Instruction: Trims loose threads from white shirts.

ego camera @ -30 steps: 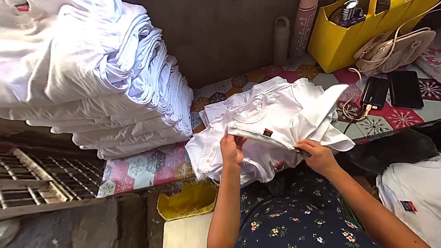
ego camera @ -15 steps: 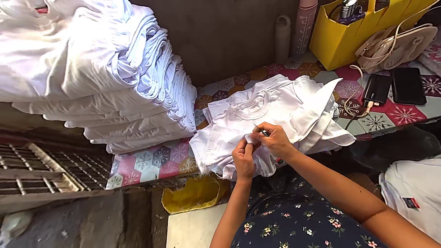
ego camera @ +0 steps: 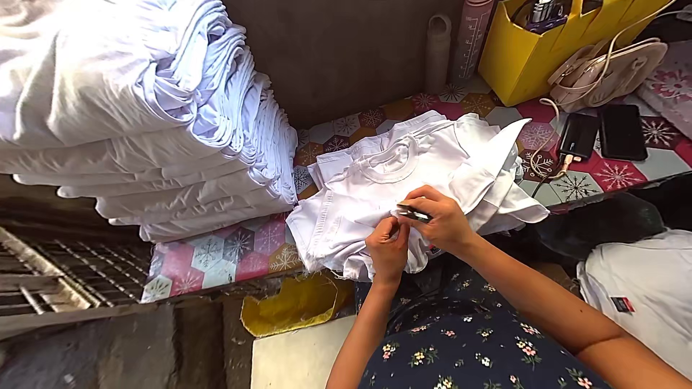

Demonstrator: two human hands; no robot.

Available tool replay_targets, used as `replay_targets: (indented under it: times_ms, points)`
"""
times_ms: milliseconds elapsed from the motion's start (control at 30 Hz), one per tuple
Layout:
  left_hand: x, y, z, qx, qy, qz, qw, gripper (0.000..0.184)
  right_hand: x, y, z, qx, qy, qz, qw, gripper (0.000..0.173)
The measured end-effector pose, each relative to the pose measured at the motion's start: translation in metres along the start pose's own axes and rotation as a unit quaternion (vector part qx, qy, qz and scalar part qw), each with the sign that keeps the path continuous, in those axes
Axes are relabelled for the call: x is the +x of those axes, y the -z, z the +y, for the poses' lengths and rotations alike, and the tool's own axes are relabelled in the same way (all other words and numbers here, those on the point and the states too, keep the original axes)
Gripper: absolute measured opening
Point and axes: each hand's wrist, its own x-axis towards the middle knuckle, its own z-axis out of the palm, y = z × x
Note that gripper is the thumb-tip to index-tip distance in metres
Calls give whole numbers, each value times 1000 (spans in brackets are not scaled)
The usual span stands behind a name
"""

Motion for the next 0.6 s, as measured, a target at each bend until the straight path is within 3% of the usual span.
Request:
replay_targets:
  times_ms: [67, 133, 300, 400, 467, 533, 600]
  points:
    - [-1, 1, -2, 10, -9, -13, 1000, 6, 6, -9, 6, -8, 11, -30, 999, 7]
    - [0, 4, -1, 18, 11, -20, 1000, 7, 7, -10, 8, 35, -23, -24, 999, 6]
    - [4, 7, 9, -99, 146, 0, 984, 7, -11, 13, 15, 279, -255, -6, 926, 10]
    - [6, 5, 10, -150, 180, 20, 972, 11, -24, 35, 27, 109, -251, -162, 948, 17]
    - [4, 5, 7, -114, 148, 20, 982, 10, -30, 30, 26, 15, -213, -114, 970, 21]
    - [1, 3, 5, -61, 104, 12, 993, 10, -25, 21, 19, 46, -184, -15, 982, 20]
    - [-4, 0, 2, -33, 61, 3, 998, 11, -14, 12, 11, 83, -164, 2, 983, 25]
